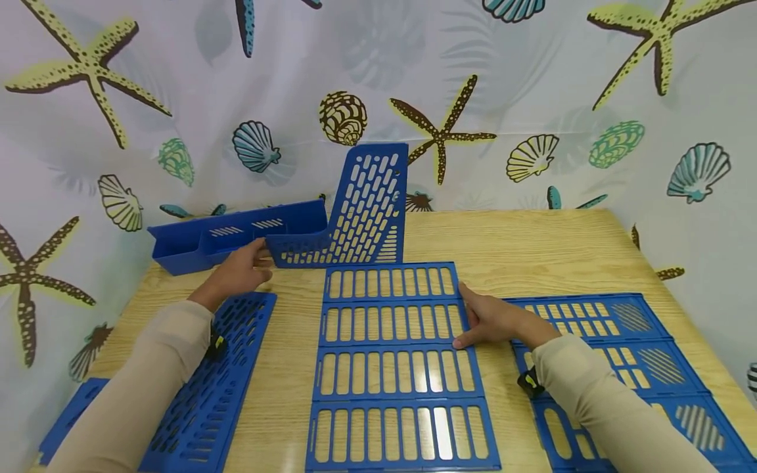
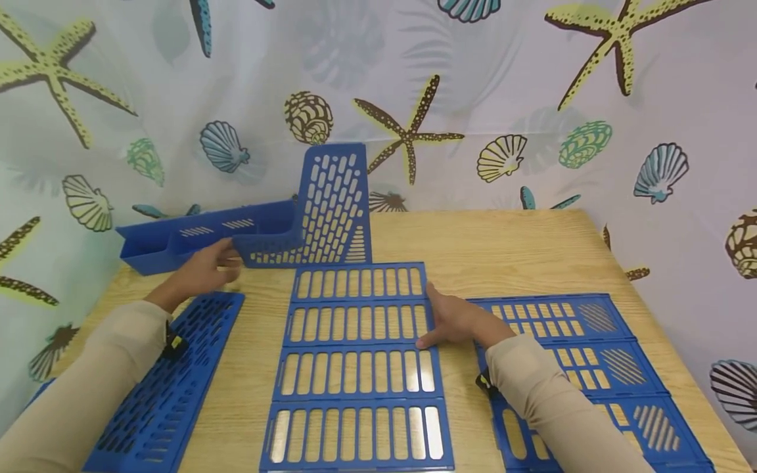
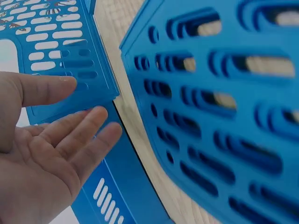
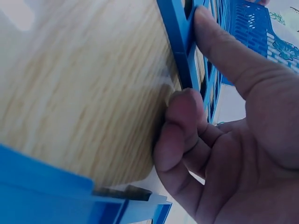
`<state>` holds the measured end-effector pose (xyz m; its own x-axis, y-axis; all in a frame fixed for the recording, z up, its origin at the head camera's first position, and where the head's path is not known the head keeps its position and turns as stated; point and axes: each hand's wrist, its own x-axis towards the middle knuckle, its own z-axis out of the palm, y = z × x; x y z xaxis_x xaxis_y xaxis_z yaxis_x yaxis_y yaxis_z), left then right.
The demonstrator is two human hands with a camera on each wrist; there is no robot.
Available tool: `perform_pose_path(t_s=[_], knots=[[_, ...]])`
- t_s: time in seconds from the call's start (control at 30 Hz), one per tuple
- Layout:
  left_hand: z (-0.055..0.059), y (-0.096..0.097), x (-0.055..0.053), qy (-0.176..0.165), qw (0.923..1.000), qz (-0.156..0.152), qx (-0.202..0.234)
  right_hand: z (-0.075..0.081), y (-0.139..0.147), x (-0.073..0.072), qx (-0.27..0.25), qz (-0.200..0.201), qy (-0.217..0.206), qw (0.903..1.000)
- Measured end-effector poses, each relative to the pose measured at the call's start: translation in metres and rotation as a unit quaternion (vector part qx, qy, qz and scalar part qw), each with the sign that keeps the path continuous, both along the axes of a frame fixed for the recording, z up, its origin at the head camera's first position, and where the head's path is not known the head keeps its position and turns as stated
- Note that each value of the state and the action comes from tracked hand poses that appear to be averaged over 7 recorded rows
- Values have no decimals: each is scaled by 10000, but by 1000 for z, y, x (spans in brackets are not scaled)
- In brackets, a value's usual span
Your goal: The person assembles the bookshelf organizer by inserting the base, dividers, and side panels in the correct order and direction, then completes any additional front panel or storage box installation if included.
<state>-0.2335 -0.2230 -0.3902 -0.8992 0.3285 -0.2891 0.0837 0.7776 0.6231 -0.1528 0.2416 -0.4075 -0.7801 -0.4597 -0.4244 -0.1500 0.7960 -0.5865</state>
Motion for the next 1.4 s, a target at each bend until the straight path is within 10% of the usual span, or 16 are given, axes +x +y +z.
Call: perform_pose_path(t_s=[0.7,1.03,1.4], knots=[[-8,68,0,-185,9979,-577,214,3,-2,-1,115,-82,55,9999],[-16,97,6,-163,9992,-313,174,0,0,0,151,-60,44,9999],[-3,39,26,-247,9961,-839,-107,-3,-2,2,62,-155,71,9998]])
